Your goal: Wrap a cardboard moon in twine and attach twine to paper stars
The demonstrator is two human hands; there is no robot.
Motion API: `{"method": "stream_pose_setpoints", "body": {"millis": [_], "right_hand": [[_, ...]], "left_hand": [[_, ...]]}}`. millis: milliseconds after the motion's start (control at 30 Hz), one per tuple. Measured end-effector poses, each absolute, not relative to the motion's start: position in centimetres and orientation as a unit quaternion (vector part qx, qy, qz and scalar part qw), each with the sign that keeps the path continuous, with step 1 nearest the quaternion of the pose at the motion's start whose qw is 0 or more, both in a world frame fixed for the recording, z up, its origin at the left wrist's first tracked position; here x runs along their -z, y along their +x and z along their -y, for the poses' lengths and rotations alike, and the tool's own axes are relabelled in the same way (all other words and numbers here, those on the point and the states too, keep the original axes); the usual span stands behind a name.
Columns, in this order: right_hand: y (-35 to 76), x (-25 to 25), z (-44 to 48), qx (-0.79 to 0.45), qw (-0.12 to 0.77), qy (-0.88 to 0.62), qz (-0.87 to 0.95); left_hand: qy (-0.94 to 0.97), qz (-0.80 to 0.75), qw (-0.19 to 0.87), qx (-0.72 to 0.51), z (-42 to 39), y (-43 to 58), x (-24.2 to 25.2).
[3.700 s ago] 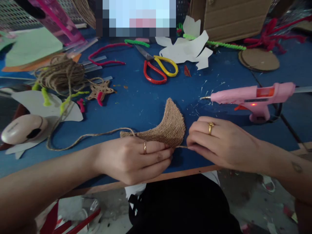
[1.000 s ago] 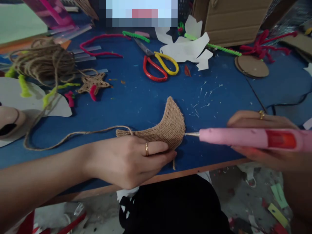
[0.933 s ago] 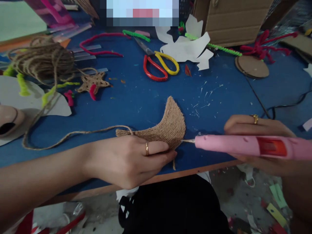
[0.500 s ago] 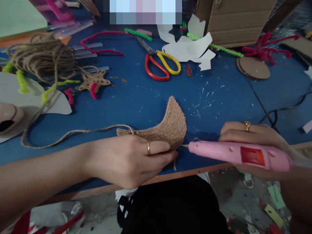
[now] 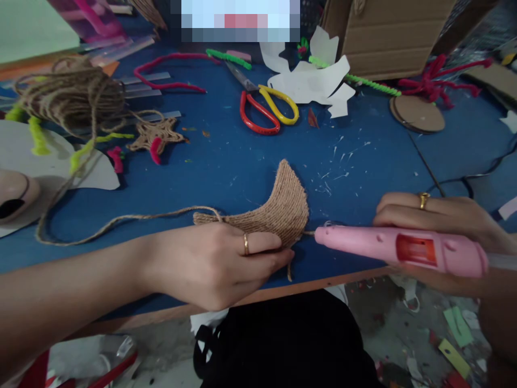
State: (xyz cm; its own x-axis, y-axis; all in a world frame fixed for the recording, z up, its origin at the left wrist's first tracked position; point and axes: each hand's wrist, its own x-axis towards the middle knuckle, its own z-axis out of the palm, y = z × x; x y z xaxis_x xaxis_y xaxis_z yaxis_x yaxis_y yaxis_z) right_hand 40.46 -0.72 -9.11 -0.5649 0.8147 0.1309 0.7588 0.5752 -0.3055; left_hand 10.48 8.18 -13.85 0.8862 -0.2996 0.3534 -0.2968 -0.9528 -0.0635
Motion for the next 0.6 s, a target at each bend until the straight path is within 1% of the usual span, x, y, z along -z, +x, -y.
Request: {"method": "stream_pose_setpoints", "body": {"millis": [333,600], "right_hand": [[40.25,8.9,0.46,-0.183,0.14,-0.427,0.874],[40.44,9.11,0.11,-0.187,0.123,-0.459,0.86]], "left_hand": [[-0.972,-0.152,-0.017,0.178,-8.12,10.43,14.09],[-0.972,-0.153,-0.028,0.177,-8.07,10.24,14.12]]}}
